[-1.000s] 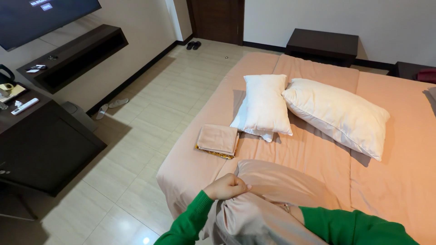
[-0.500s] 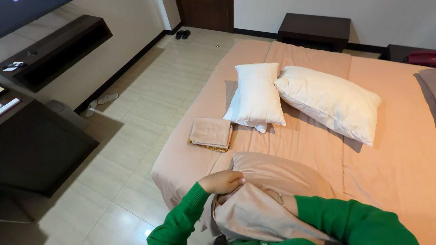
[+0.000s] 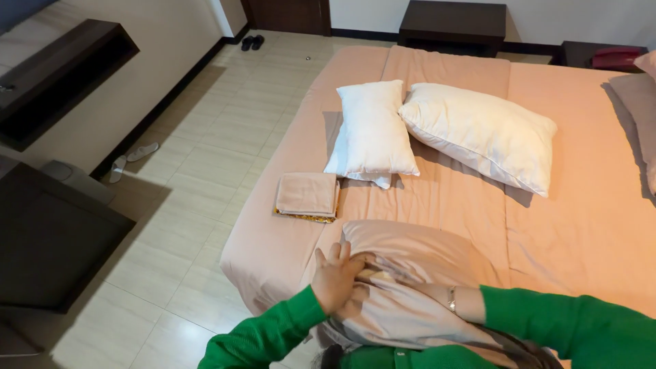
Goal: Putting clean pillowcases onto pillows and arranging them on a bed.
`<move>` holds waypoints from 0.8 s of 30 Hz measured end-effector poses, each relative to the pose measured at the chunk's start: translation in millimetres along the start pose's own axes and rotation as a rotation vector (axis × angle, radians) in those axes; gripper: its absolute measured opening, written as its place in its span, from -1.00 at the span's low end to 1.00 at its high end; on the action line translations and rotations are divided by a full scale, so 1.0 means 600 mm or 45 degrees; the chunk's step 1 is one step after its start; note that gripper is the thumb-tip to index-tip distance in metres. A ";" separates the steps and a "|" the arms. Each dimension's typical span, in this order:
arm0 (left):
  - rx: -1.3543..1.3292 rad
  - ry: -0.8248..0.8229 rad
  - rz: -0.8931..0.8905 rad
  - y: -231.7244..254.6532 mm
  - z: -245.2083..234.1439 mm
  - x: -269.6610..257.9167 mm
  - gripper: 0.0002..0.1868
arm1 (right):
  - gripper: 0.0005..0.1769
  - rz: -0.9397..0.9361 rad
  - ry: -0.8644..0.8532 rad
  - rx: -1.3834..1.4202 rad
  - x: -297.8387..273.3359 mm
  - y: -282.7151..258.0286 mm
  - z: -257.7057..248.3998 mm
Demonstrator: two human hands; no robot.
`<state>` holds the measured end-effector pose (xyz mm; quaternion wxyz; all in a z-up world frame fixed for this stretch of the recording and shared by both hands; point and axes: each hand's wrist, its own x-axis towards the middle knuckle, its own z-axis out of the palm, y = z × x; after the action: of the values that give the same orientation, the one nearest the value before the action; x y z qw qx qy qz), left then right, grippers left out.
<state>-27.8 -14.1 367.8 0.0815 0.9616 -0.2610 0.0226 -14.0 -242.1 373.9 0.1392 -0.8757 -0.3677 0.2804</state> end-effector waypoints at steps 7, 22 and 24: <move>-0.006 -0.217 -0.073 -0.017 -0.060 -0.007 -0.46 | -0.45 0.103 -0.031 -0.068 -0.078 0.107 0.005; -0.362 -0.004 0.128 -0.032 -0.138 -0.027 -0.51 | -0.46 1.150 -0.494 -0.080 -0.328 0.071 -0.037; -0.245 -0.105 -0.044 -0.031 -0.165 -0.016 -0.61 | -0.36 1.128 -0.475 0.000 -0.344 0.049 -0.047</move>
<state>-26.7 23.1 462.1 0.1629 0.9539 -0.2484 -0.0436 -98.8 -412.5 463.7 -0.0618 -0.8829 0.0221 0.4650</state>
